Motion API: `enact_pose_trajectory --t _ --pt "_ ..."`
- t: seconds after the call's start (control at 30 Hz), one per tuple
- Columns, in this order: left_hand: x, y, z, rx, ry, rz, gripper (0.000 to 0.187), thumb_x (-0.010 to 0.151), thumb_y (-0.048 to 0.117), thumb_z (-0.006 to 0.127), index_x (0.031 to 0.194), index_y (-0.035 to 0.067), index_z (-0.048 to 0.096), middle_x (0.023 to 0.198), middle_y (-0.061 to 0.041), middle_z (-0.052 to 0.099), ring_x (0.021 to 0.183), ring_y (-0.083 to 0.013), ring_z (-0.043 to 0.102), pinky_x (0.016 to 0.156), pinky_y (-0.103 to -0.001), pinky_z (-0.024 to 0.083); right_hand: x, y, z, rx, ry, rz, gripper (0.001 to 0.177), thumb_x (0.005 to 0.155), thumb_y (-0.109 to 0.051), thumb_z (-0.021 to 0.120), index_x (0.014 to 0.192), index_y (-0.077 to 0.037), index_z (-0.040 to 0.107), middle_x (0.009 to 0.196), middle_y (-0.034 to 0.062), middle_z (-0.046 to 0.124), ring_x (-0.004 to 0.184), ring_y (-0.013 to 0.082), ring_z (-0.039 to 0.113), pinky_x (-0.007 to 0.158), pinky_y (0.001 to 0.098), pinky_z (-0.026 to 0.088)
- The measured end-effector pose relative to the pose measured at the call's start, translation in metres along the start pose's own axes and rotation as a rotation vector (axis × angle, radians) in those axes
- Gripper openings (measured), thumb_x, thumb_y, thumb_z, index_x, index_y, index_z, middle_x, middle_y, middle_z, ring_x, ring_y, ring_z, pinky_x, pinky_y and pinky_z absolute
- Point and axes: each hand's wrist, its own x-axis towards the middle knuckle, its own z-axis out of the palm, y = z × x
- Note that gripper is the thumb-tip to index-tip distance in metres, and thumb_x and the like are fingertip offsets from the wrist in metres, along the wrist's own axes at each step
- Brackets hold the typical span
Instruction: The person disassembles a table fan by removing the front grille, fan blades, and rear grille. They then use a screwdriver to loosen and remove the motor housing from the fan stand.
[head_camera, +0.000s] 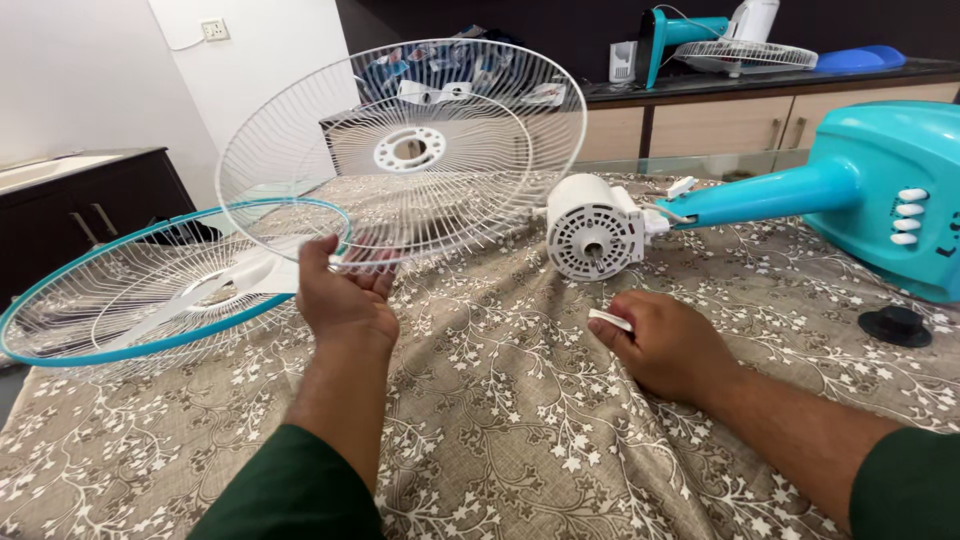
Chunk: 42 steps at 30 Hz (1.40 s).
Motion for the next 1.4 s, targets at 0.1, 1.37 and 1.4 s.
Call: enact_pose_trajectory --t 0.1,1.37,1.4 --pt "-0.011 0.031 0.017 0.073 0.199 0.029 0.036 0.086 0.025 0.059 0.111 -0.001 0.053 0.101 -0.022 0.063 0.083 -0.0293 0.072 0.066 -0.035 0.065 0.001 0.001 -0.001 -0.033 -0.094 0.099 0.050 0.091 -0.054 0.056 0.094 -0.007 0.071 0.090 0.0133 0.071 0.084 0.0297 0.070 0.079 0.0444 0.056" --pt "-0.003 0.254 -0.119 0.170 0.692 0.650 0.024 0.075 0.013 0.063 0.084 -0.002 0.048 0.073 -0.008 0.058 0.045 -0.0135 0.056 0.044 -0.031 0.061 0.137 -0.220 0.078 0.739 -0.675 0.453 0.052 0.101 -0.056 0.048 0.119 -0.014 0.074 0.106 0.0081 0.055 0.070 0.0178 0.042 0.059 0.0324 0.039" --pt "-0.003 0.255 -0.120 0.168 0.692 0.647 0.023 0.075 0.013 0.063 0.084 -0.002 0.048 0.072 -0.008 0.058 0.045 -0.0136 0.055 0.044 -0.031 0.061 0.141 -0.222 0.080 0.721 -0.676 0.472 0.053 0.103 -0.056 0.044 0.120 -0.016 0.073 0.101 0.0049 0.054 0.070 0.0176 0.043 0.060 0.0312 0.041"
